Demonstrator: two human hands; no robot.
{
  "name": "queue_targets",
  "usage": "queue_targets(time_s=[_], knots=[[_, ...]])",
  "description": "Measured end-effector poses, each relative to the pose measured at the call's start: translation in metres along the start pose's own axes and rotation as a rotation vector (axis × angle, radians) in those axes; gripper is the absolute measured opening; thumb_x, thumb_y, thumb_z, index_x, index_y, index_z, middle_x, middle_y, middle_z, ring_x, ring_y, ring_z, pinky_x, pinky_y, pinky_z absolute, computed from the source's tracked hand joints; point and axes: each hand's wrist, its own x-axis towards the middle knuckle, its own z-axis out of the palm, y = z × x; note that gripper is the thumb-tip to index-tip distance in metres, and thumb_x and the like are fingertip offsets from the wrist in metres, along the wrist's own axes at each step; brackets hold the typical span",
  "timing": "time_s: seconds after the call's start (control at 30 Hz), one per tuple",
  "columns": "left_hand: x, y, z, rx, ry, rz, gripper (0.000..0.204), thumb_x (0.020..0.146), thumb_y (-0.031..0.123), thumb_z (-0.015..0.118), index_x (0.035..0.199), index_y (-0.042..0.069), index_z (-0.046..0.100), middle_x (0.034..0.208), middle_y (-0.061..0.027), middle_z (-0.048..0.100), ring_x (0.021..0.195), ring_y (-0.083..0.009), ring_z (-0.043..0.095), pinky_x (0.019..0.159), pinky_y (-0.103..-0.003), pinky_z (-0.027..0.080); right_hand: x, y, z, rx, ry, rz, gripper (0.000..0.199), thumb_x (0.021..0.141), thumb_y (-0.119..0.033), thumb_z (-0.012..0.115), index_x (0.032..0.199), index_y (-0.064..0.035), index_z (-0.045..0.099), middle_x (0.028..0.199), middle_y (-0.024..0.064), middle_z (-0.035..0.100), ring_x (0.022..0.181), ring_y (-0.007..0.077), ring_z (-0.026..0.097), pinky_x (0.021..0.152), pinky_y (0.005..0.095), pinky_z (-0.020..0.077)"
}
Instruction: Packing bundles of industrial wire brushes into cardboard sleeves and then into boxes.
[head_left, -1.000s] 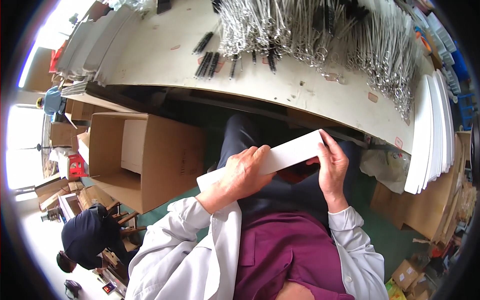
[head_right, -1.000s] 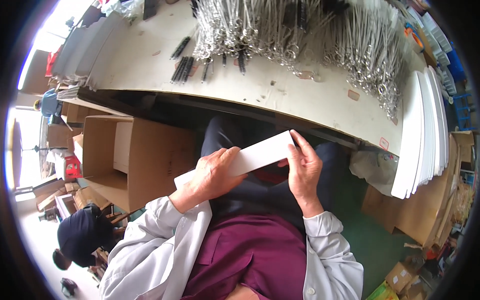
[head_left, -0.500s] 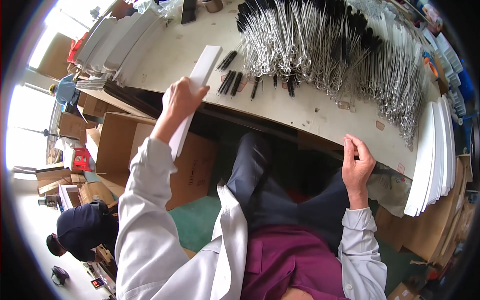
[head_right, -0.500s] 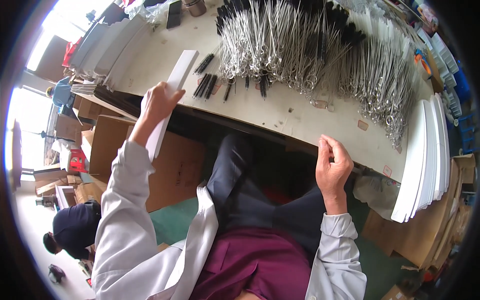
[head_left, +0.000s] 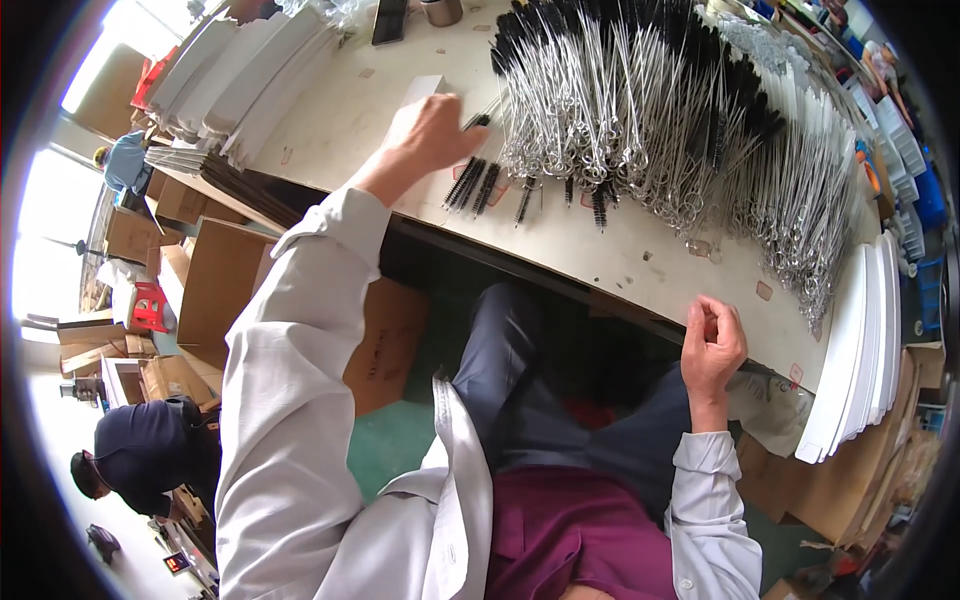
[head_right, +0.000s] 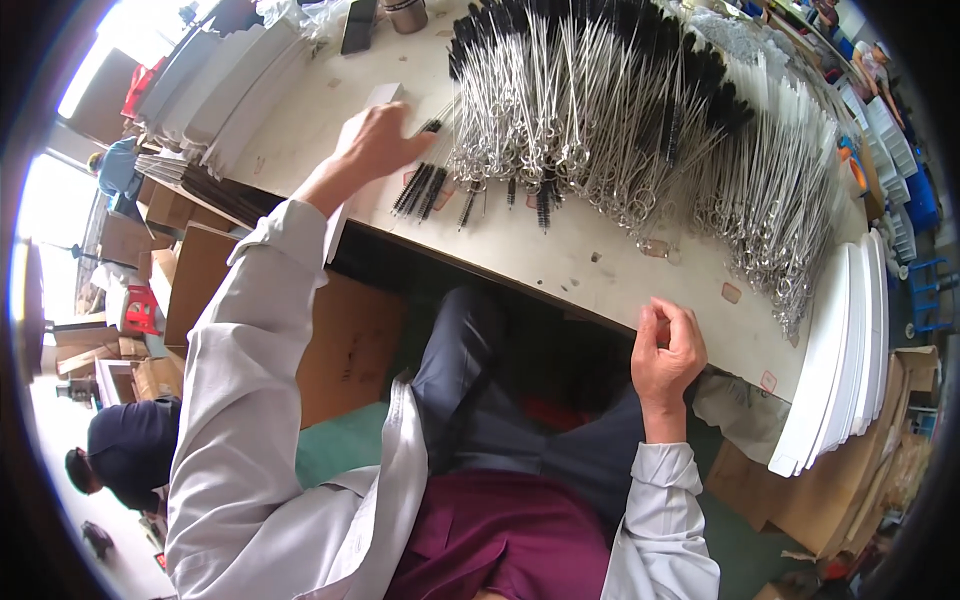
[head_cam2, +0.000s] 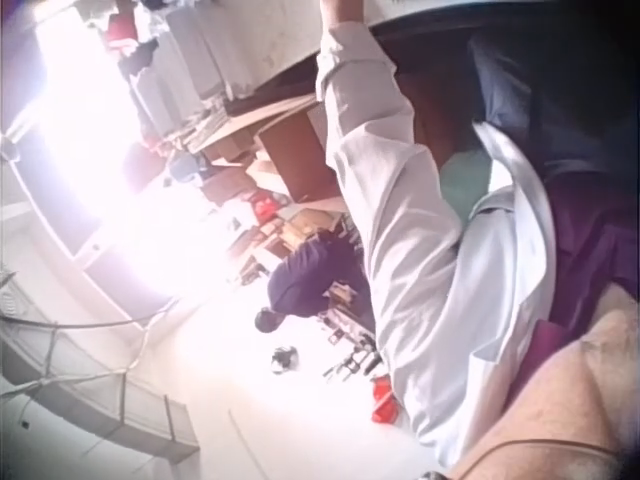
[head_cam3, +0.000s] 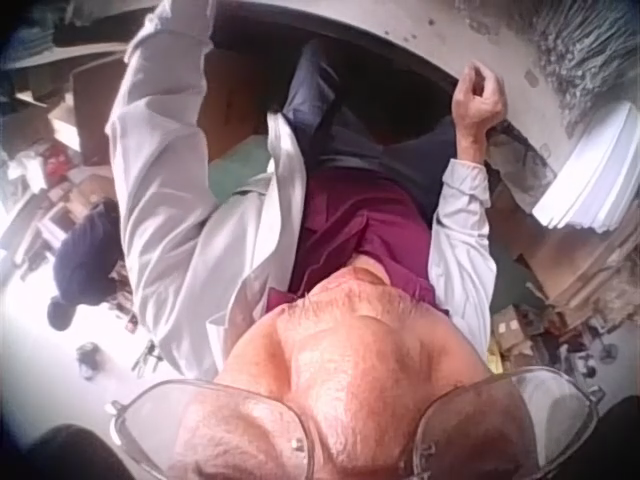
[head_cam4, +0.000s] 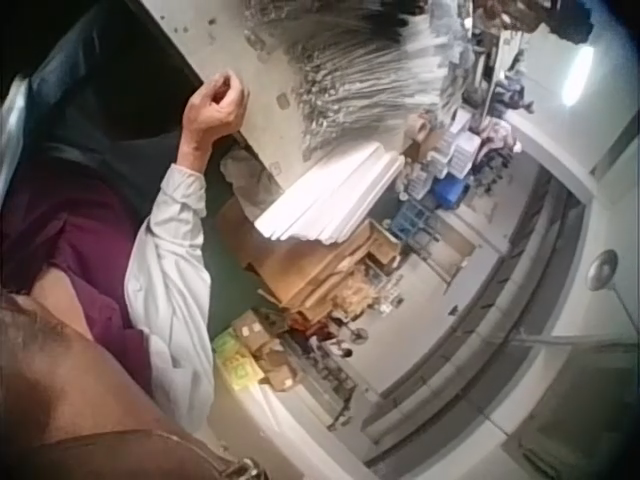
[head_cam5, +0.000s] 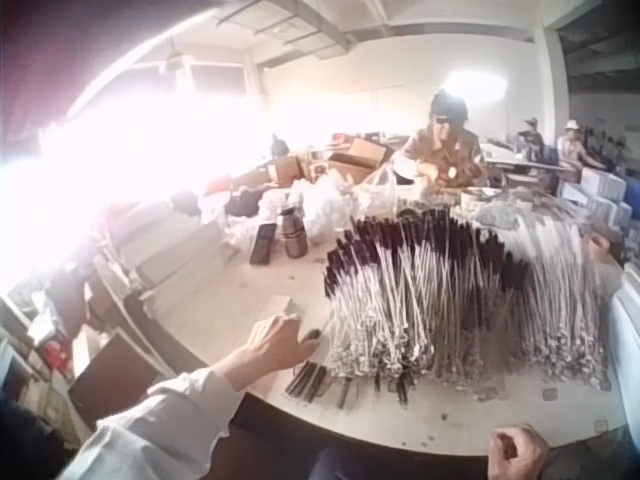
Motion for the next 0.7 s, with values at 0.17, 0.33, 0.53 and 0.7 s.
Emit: queue_targets(time_s=[0.17, 0.33, 0.53, 0.7], knots=[[0.016, 0.020, 0.008, 0.057, -0.216, -0.150, 0.053, 0.076, 0.043, 0.073, 0.091, -0.008, 0.070, 0.090, -0.0270, 0.071, 0.084, -0.0390, 0.070, 0.082, -0.046, 0.056, -0.001, 0.002, 0.002, -0.027, -0.001, -0.019, 0.008, 0.091, -0.006, 0.073, 0.098, -0.0024, 0.071, 0.082, 0.0060, 0.067, 0.062, 0.0165, 0.060, 0.058, 0.0293, 0.0493], [0.031, 0.006, 0.000, 0.029, -0.262, -0.142, 0.042, 0.074, 0.037, 0.073, 0.080, -0.004, 0.073, 0.084, -0.0240, 0.072, 0.078, -0.0367, 0.071, 0.076, -0.043, 0.058, -0.001, 0.000, 0.002, -0.021, 0.000, -0.011, 0.009, 0.091, -0.006, 0.073, 0.098, -0.0023, 0.071, 0.083, 0.0063, 0.067, 0.064, 0.0168, 0.061, 0.058, 0.0286, 0.0493], [0.033, 0.017, 0.006, 0.054, -0.204, -0.054, 0.031, 0.076, 0.026, 0.070, 0.079, -0.005, 0.074, 0.077, -0.0223, 0.073, 0.069, -0.0311, 0.073, 0.071, -0.042, 0.058, 0.013, -0.010, -0.002, 0.064, -0.064, 0.039, 0.011, 0.090, -0.006, 0.074, 0.101, -0.0015, 0.072, 0.087, 0.0089, 0.069, 0.070, 0.0195, 0.065, 0.063, 0.0293, 0.0519], [0.038, 0.011, -0.001, -0.188, -0.382, -0.211, 0.031, 0.078, 0.022, 0.069, 0.074, -0.009, 0.071, 0.065, -0.0179, 0.070, 0.052, -0.0272, 0.071, 0.056, -0.037, 0.060, 0.065, -0.070, 0.017, 0.040, -0.133, -0.437, 0.014, 0.087, -0.003, 0.076, 0.100, -0.0005, 0.072, 0.094, 0.0128, 0.071, 0.083, 0.0288, 0.069, 0.073, 0.0366, 0.0566]])
